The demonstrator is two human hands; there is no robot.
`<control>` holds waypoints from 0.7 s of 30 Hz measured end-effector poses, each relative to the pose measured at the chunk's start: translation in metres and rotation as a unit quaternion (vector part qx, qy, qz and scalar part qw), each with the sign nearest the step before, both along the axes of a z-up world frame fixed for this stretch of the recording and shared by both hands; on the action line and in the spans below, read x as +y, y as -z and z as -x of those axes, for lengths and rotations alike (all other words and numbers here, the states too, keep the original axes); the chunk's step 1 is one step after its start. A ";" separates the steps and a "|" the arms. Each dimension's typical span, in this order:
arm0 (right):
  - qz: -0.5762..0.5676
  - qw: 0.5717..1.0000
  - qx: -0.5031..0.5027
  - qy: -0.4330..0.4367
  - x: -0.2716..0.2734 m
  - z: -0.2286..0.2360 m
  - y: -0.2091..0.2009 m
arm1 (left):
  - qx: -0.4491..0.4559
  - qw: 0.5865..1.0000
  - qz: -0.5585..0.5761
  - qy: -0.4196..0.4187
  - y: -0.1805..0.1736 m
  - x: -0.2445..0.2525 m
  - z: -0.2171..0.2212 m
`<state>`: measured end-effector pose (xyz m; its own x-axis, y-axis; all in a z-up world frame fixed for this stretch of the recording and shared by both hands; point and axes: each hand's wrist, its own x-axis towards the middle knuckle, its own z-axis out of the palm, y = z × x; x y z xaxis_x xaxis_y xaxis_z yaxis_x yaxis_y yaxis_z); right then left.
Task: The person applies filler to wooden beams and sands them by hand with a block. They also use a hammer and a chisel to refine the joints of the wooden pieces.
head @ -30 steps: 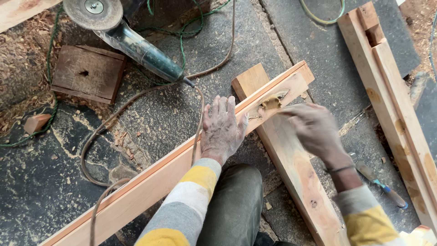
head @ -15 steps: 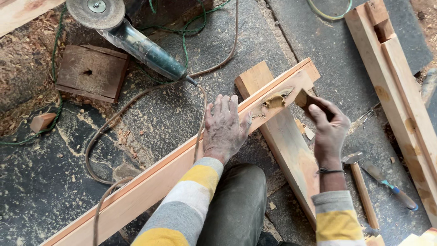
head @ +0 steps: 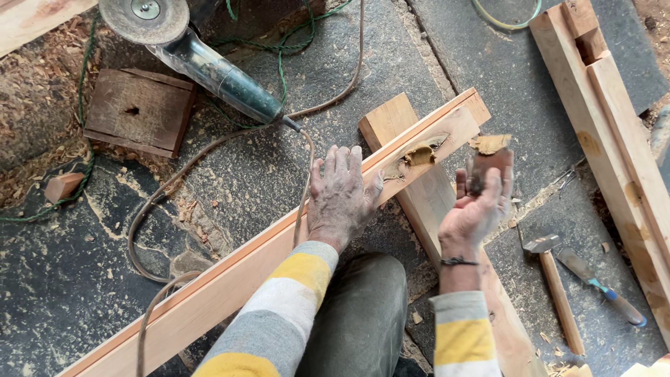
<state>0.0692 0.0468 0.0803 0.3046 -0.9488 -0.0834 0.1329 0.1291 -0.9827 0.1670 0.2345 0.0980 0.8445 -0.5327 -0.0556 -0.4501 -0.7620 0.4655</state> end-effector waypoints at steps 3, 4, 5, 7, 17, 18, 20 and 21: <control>0.203 0.971 0.109 -0.064 0.001 -0.003 0.019 | -0.020 1.000 0.013 -0.005 -0.003 0.000 0.000; 0.288 0.944 0.133 -0.093 0.000 -0.003 0.026 | -0.009 1.000 0.013 -0.006 -0.004 0.001 0.000; 0.371 0.907 0.157 -0.122 -0.001 -0.004 0.033 | 0.003 1.000 0.013 -0.006 -0.005 0.001 0.001; 0.438 0.864 0.202 -0.142 0.000 -0.007 0.048 | 0.001 1.000 0.020 -0.007 -0.005 0.000 0.001; 0.520 0.798 0.259 -0.160 0.011 0.008 0.072 | -0.029 0.999 0.023 0.001 -0.002 0.001 0.002; 0.466 0.817 0.294 -0.169 0.010 0.011 0.075 | -0.031 0.999 0.025 0.000 -0.004 0.000 0.001; 0.353 0.844 0.356 -0.189 0.011 0.019 0.084 | -0.021 1.000 0.021 0.001 -0.009 0.000 -0.001; 0.387 0.820 0.368 -0.207 0.011 0.023 0.088 | -0.018 1.000 0.019 0.001 -0.012 0.000 -0.002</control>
